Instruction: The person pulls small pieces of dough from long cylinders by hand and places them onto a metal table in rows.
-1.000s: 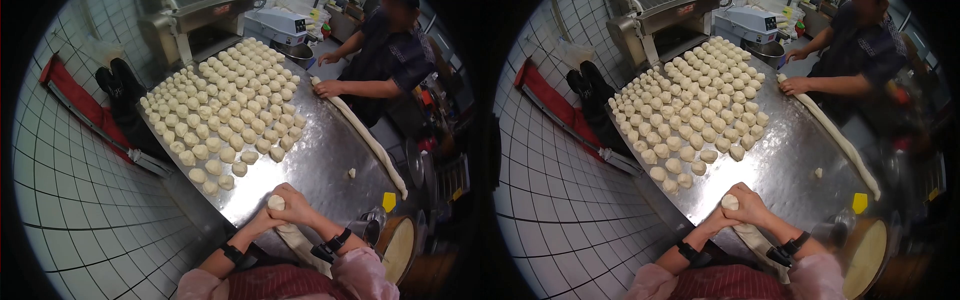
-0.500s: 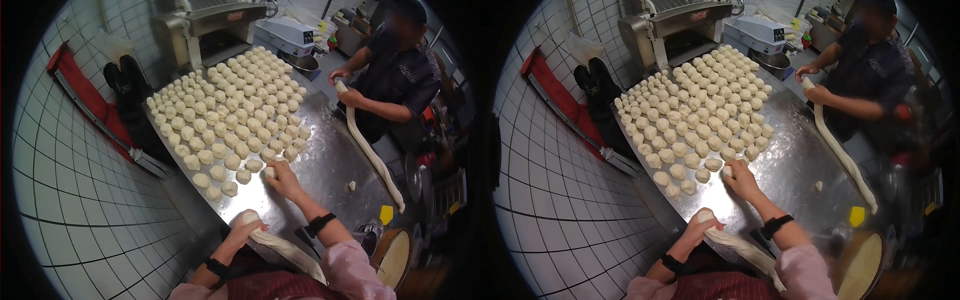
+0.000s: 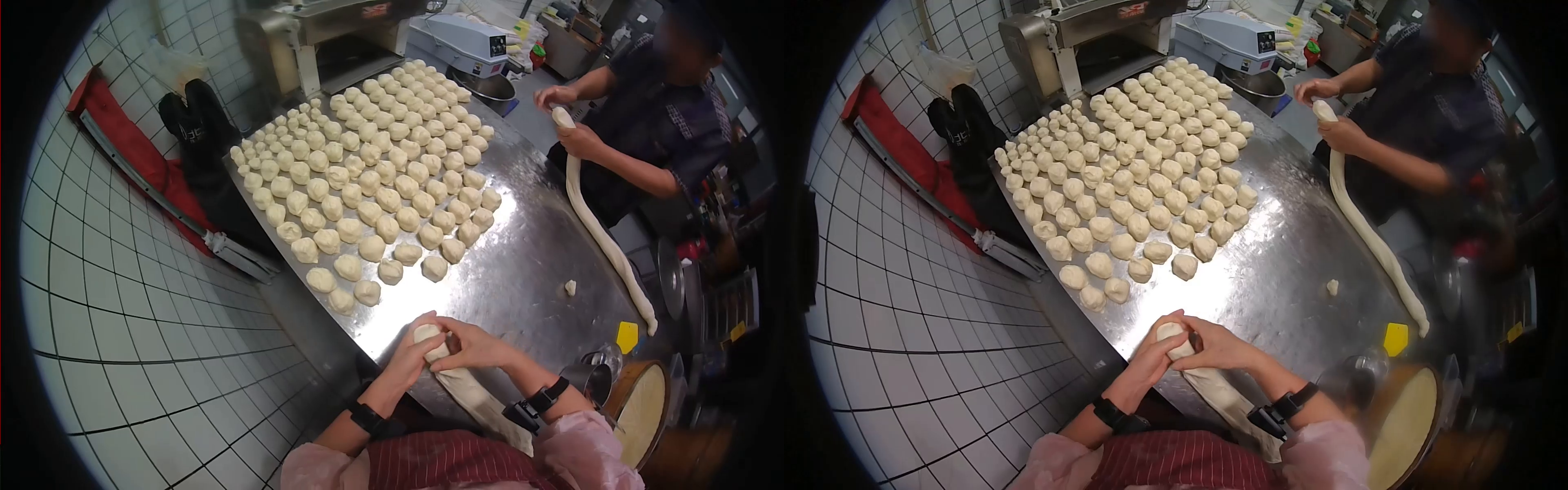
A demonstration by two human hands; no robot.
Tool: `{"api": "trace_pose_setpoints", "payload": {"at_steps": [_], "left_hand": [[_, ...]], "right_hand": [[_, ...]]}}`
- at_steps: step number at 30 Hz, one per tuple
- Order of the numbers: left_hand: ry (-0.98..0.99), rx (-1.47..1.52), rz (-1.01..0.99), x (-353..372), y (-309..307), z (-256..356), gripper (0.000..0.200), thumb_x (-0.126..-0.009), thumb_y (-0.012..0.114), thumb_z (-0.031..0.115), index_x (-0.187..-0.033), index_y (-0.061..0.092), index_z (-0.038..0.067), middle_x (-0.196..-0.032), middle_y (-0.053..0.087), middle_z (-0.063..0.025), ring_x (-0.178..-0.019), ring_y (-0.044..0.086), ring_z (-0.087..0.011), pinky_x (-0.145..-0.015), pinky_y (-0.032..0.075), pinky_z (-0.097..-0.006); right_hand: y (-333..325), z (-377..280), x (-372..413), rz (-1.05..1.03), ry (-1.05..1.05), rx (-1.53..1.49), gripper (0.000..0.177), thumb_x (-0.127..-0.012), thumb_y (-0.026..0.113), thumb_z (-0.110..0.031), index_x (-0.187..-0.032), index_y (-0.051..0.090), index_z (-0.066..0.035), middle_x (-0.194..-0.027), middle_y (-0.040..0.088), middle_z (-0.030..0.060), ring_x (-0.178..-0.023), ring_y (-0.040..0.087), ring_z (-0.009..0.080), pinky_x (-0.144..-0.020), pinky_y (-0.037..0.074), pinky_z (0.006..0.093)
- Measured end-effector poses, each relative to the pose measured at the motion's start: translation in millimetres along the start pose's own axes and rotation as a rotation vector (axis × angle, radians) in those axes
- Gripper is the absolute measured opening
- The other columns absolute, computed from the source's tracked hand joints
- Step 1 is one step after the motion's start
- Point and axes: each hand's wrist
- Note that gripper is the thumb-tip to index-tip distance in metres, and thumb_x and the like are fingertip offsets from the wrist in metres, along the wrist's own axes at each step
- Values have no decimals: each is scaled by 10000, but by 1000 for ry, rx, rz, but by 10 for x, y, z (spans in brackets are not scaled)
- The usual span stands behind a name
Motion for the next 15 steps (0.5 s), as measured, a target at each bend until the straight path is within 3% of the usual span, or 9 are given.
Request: {"api": "trace_pose_setpoints", "payload": {"at_steps": [2,4,6,7,8,9,10,13,15], "left_hand": [[-4,-116,-19,-5,148,44,650,-883,631,79,-1430,280,70,-1262,459,-111,-1166,473,-184,-960,434,-317],[128,-142,-47,11,228,90,717,-886,627,73,-1460,199,95,-1318,400,-109,-1191,451,-209,-988,411,-329],[115,-98,-99,-18,71,18,780,-873,645,74,-1469,142,91,-1374,352,-109,-1236,416,-226,-1017,384,-335],[20,-208,-246,-11,46,21,811,-855,662,73,-1470,133,85,-1388,339,-109,-1256,400,-224,-1017,385,-339],[-76,-317,-390,-14,19,21,842,-837,680,71,-1470,124,78,-1401,326,-109,-1275,384,-222,-1016,386,-343],[-86,-293,-370,70,53,-81,748,-790,682,22,-1419,280,52,-1332,425,-75,-1242,443,-174,-1018,403,-322],[-92,-291,-363,71,58,-103,748,-790,682,22,-1419,280,52,-1332,425,-75,-1242,443,-174,-1018,403,-322],[-27,-363,-350,19,4,-156,590,-798,662,12,-1333,414,34,-1179,550,-57,-1120,541,-165,-928,461,-301],[-87,-391,-357,-34,-53,-191,409,-834,643,34,-1222,514,20,-978,624,-37,-952,609,-142,-818,492,-281]], "right_hand": [[51,-21,6,83,-56,42,774,-663,815,-404,-1281,522,-41,-955,626,119,-807,606,209,-718,488,309],[81,-5,10,171,-120,79,743,-662,814,-408,-1253,545,-47,-964,638,136,-853,627,233,-750,497,328],[46,42,8,197,-105,68,622,-666,801,-383,-1160,597,-64,-999,644,158,-926,638,274,-800,501,357],[54,20,42,291,-106,215,488,-687,765,-336,-1071,623,-71,-991,641,152,-902,635,296,-799,504,365],[77,-4,61,289,-109,217,488,-687,765,-336,-1071,623,-71,-991,641,152,-902,635,296,-799,504,365],[125,-21,79,369,-162,262,424,-694,755,-298,-1023,624,-65,-958,641,140,-894,633,266,-778,501,351],[180,-32,95,448,-210,304,361,-700,744,-260,-974,624,-58,-926,641,129,-886,631,235,-756,498,338],[226,-85,87,470,-213,278,335,-721,713,-223,-985,598,-51,-928,625,152,-872,632,259,-749,498,357],[195,-90,-12,474,-164,222,340,-730,701,-203,-1013,588,-52,-940,619,157,-863,631,265,-748,498,363]]}}
Point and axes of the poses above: each hand's wrist, its own x-axis away from the middle knuckle, its own y-axis out of the palm, z = x × y
